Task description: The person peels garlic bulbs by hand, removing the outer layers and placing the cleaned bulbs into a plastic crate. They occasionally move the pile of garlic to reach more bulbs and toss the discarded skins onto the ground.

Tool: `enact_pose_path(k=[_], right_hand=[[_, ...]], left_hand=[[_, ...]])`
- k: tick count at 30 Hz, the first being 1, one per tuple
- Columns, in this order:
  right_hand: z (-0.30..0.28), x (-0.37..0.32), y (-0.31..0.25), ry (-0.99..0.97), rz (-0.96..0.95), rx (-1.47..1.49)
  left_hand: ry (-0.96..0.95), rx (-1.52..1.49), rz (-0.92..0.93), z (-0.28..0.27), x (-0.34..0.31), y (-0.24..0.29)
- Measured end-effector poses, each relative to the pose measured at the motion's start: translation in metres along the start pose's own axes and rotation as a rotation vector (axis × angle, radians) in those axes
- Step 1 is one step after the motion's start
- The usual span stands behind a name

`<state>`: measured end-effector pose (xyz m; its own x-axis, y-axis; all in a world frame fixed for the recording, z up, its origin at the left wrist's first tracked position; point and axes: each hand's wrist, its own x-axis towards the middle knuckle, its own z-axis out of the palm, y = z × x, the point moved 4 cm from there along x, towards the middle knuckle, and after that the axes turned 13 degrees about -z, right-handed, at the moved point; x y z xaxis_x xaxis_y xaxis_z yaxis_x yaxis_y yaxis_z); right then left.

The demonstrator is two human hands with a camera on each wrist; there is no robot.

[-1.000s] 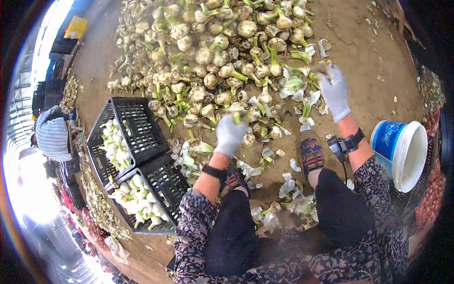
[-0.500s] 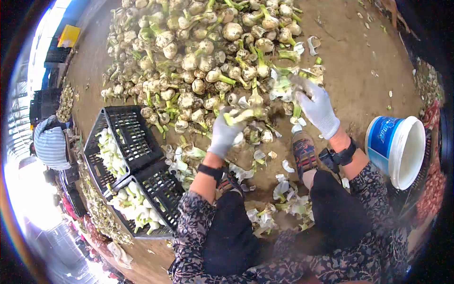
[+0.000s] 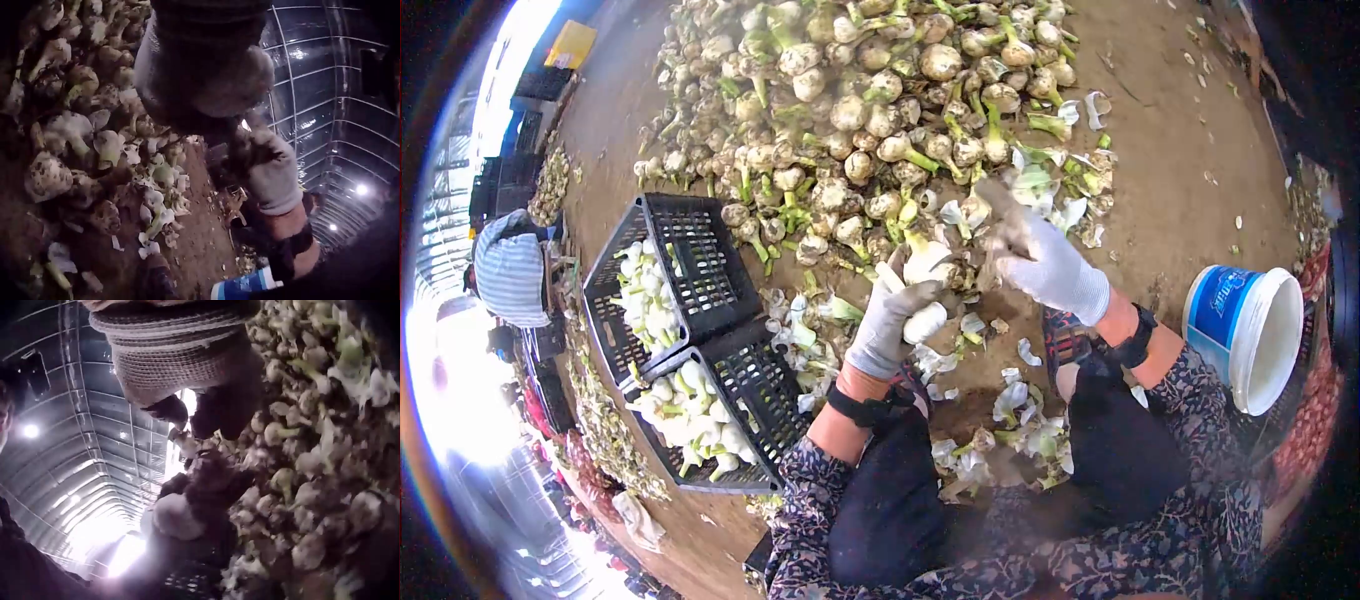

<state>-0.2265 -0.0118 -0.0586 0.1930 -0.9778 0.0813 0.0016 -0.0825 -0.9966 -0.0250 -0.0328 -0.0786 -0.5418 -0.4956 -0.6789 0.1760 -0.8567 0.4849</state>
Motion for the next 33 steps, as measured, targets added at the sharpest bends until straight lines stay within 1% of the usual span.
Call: enact_pose_path(k=[1,2,4,5,7,8,10,11,14,15,17,18,19,20,22,23,26,27,30,33], right_hand=[[0.014,0.004,-0.001,0.027,0.013,0.233],[0.019,0.005,-0.006,-0.084,0.180,0.285],[0.035,0.014,-0.017,-0.077,0.256,0.389],[0.038,0.016,-0.015,-0.124,0.269,0.260],[0.040,0.023,-0.010,-0.216,0.291,-0.003],[0.042,0.025,-0.010,-0.203,0.234,-0.062],[0.047,0.029,-0.012,-0.174,0.119,-0.178],[0.046,0.033,-0.026,-0.237,0.126,-0.401],[0.037,0.040,-0.019,-0.541,0.042,-0.952],[0.036,0.045,-0.019,-0.596,0.163,-1.154],[0.023,0.044,-0.017,-0.359,-0.001,-1.104],[0.016,0.043,-0.013,-0.242,-0.085,-1.076],[0.014,0.042,-0.007,-0.188,-0.192,-0.850],[0.019,0.042,-0.011,-0.231,-0.142,-0.661],[0.035,0.042,-0.028,-0.299,-0.043,-0.283],[0.045,0.035,0.002,-0.139,-0.017,-0.047],[0.054,0.032,0.012,-0.050,0.001,0.033],[0.052,0.031,0.010,-0.037,0.007,-0.085],[0.048,0.029,-0.007,-0.004,-0.102,-0.342],[0.046,0.030,-0.011,0.000,-0.157,-0.475]], left_hand=[[-0.013,0.015,-0.017,-0.001,-0.002,0.001],[0.019,0.063,0.036,-0.001,-0.005,0.004],[0.086,0.160,0.138,0.005,-0.012,0.008],[0.082,0.151,0.126,0.006,-0.016,0.010],[0.208,0.368,0.241,0.010,-0.023,0.014],[0.271,0.477,0.298,0.010,-0.026,0.016],[0.356,0.624,0.340,0.003,-0.029,0.017],[0.397,0.699,0.360,-0.001,-0.030,0.017],[0.416,0.749,0.305,-0.012,-0.030,0.013],[0.388,0.676,0.283,-0.014,-0.033,0.014],[0.333,0.528,0.237,-0.016,-0.038,0.016],[0.359,0.557,0.257,-0.018,-0.037,0.017],[0.387,0.585,0.275,-0.022,-0.036,0.015],[0.414,0.615,0.288,-0.024,-0.036,0.014],[0.480,0.753,0.328,-0.010,-0.040,0.018],[0.512,0.824,0.348,-0.004,-0.041,0.020],[0.624,1.023,0.431,0.004,-0.044,0.023],[0.619,1.017,0.411,0.005,-0.042,0.023],[0.603,0.993,0.354,0.007,-0.039,0.021],[0.601,0.934,0.411,0.008,-0.034,0.014]])
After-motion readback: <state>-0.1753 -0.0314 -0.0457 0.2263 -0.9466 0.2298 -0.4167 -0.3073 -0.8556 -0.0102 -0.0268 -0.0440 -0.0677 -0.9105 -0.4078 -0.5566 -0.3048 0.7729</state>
